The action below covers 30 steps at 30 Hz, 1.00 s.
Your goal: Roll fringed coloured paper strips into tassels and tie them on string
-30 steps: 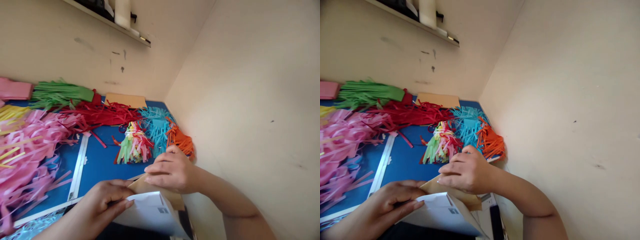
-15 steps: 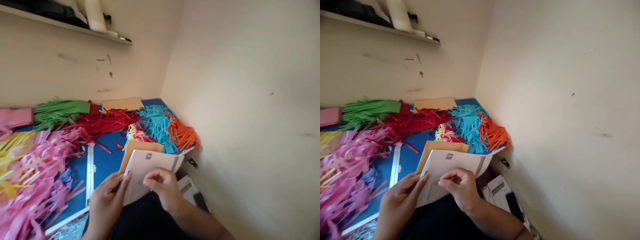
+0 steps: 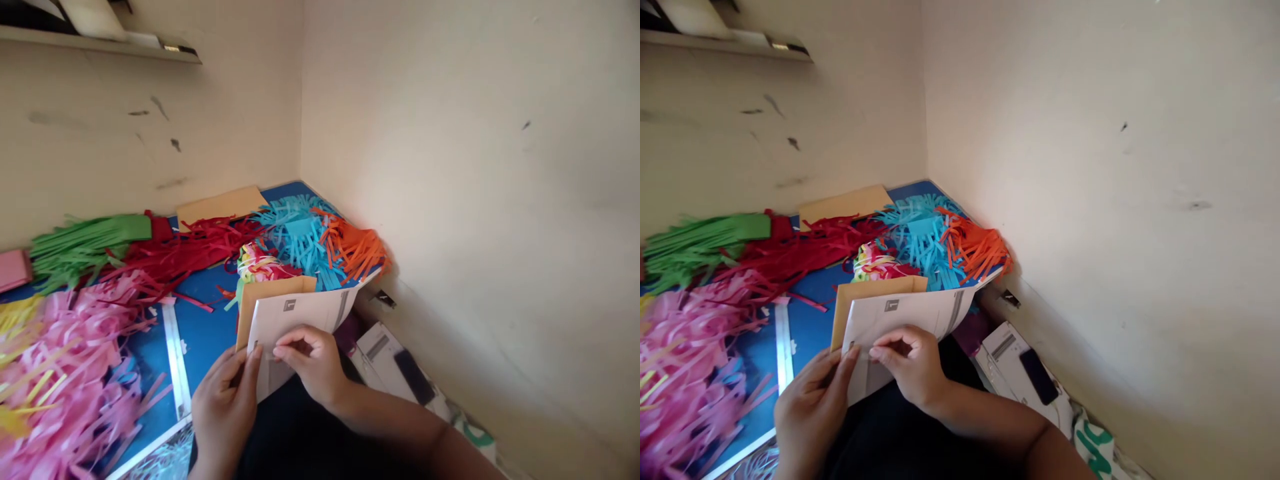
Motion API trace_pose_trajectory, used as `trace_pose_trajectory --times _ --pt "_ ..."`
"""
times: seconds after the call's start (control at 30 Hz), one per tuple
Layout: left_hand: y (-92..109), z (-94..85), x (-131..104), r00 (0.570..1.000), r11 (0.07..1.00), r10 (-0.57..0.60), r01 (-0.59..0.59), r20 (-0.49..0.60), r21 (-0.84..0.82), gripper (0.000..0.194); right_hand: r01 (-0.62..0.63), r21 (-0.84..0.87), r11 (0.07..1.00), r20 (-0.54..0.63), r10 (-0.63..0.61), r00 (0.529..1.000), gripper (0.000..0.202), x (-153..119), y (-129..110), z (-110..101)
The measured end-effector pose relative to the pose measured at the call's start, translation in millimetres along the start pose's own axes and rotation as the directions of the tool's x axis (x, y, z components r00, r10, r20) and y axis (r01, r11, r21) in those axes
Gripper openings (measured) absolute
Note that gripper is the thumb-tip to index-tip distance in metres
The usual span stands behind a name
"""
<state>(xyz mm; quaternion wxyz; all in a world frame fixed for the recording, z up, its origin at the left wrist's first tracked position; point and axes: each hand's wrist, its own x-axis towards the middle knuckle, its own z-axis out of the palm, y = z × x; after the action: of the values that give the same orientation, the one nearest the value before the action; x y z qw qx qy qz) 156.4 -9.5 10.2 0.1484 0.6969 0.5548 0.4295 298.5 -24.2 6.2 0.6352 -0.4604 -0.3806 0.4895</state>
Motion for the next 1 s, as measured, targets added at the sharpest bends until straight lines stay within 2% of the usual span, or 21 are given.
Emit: trace_pose_trajectory --times 0.17,0.4,0.5,0.57,0.63,0.67,0.73,0.8,0.83,0.9,1.0 --pt "4.1 1.9 -0.8 0.999 0.999 0.039 -0.038 -0.012 0.033 0.032 0.074 -0.124 0.989 -0.067 -0.083 0.994 0.007 0.7 3.2 1.3" --pt "6.8 5.6 -2.7 1.000 1.000 0.016 -0.016 -0.005 -0.004 0.030 0.090 -0.229 0.969 -0.092 -0.114 0.989 0.005 -0.1 0.3 3.2" --pt "8.8 4.8 -5.8 1.000 1.000 0.009 -0.009 0.019 -0.001 0.029 0.114 -0.304 0.946 -0.067 -0.141 0.988 0.004 -0.3 1.1 3.2" --pt "9.8 3.3 -8.1 0.999 1.000 -0.015 0.015 0.035 0.001 0.028 0.081 -0.348 0.934 -0.045 -0.103 0.994 0.010 0.4 3.4 -1.7" --pt "9.3 1.4 -9.2 0.997 0.999 -0.050 0.051 0.060 -0.016 0.029 0.021 -0.432 0.902 -0.054 -0.049 0.997 0.025 2.3 3.3 -12.4" --pt "8.3 0.4 -9.0 0.994 0.997 -0.071 0.074 0.084 -0.035 0.030 0.021 -0.500 0.866 -0.074 -0.067 0.995 0.032 3.9 0.8 -19.6" --pt "5.0 -1.7 -6.6 0.980 0.987 -0.119 0.134 0.157 -0.088 0.034 0.132 -0.658 0.741 -0.093 -0.255 0.962 0.039 8.9 -10.7 -35.7" --pt "1.3 -3.6 -2.5 0.946 0.963 -0.172 0.220 0.273 -0.157 0.037 0.306 -0.779 0.547 0.007 -0.481 0.876 0.042 17.0 -28.4 -50.3" --pt "-0.1 -4.3 -0.2 0.922 0.944 -0.192 0.267 0.335 -0.192 0.039 0.382 -0.804 0.455 0.097 -0.533 0.840 0.044 22.1 -37.4 -55.8" --pt "-1.1 -5.1 3.6 0.882 0.905 -0.205 0.336 0.425 -0.261 0.041 0.470 -0.812 0.347 0.270 -0.490 0.829 0.045 32.5 -51.2 -62.4" --pt "2.0 -5.5 7.4 0.869 0.886 -0.165 0.338 0.466 -0.317 0.041 0.491 -0.807 0.329 0.362 -0.382 0.851 0.031 43.0 -55.6 -63.1"
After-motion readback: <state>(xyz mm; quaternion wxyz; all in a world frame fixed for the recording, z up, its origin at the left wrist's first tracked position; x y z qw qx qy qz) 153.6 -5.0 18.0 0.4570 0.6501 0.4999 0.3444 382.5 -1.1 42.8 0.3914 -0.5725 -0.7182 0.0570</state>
